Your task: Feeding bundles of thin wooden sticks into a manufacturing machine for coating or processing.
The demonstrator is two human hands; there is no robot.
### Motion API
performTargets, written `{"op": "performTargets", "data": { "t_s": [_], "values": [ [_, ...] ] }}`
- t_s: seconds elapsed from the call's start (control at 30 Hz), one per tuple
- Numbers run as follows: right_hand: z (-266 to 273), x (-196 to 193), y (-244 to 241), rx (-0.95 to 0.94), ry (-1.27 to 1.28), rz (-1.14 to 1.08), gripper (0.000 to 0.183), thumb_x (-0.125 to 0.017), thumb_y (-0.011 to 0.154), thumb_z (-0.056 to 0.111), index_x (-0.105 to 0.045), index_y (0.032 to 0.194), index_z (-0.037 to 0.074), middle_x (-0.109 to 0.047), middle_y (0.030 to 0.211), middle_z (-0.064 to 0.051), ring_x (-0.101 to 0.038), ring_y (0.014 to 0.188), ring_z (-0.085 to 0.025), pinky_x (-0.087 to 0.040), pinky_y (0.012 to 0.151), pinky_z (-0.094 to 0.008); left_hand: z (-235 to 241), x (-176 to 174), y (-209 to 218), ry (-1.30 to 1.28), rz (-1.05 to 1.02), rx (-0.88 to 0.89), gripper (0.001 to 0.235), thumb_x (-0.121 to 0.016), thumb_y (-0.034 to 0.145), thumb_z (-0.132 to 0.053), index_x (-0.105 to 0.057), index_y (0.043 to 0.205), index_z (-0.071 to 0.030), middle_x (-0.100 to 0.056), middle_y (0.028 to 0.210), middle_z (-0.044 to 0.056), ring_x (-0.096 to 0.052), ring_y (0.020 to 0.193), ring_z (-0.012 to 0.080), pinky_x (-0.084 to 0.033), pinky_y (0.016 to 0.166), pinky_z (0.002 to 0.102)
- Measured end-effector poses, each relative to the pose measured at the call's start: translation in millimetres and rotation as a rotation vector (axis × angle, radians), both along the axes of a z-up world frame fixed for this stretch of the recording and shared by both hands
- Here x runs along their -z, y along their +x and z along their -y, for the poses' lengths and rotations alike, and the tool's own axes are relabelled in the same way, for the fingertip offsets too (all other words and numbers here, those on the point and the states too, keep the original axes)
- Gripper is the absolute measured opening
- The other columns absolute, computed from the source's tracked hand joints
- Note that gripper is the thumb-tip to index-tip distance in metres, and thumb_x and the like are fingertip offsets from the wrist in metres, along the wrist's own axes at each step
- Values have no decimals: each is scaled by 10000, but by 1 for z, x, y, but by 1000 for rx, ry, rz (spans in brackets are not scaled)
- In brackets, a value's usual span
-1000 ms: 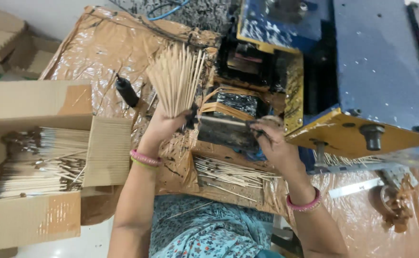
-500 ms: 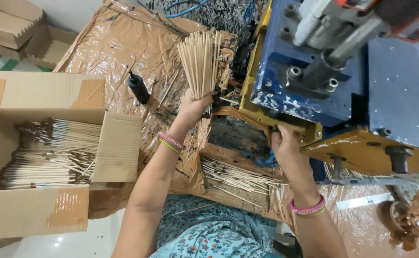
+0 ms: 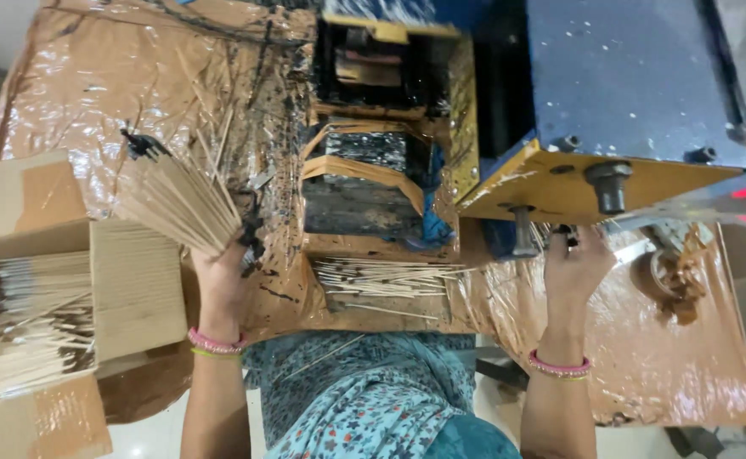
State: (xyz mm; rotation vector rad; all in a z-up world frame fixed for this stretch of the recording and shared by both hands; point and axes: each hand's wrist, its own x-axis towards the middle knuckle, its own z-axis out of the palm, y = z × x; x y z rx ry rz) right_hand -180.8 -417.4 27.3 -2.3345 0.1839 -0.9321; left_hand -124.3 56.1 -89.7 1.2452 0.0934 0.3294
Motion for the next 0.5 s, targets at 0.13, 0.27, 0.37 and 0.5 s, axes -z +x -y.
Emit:
{"op": "performTargets", "data": {
  "t_s": [0.13,0.27,0.37,0.5],
  "values": [
    [-29,-17,-12,27,-246,-28,249,-696,796,-77,-700,1042,-46,-719,998,-175,-655,901,-309,-522,814,-368,17,11,-9,42,45,205,411,-564,809,140,-663,1173,-22,-681,1136,52,-670,1050,174,-573,897,312],
    [-76,28,-4,-613,642,-332,509,-670,842,-89,-646,1339,19,-616,923,20,-528,806,-60,-442,705,-199,60,-41,-18,315,121,785,491,-664,740,90,-652,1223,4,-726,1164,81,-704,1040,198,-580,915,322],
    [-91,45,32,-745,834,-330,269,-655,945,-131,-703,1184,-17,-708,997,8,-600,867,-78,-513,749,-225,58,-77,-4,434,238,948,510,-683,752,98,-669,1258,32,-752,1226,105,-700,1077,213,-558,962,323],
    [-93,13,61,-808,901,-274,334,-568,928,-121,-670,1219,9,-672,1044,15,-597,960,-96,-525,847,-244,36,-117,23,348,245,710,535,-685,780,93,-618,1308,34,-701,1284,109,-636,1166,207,-499,1021,317]
  ]
}}
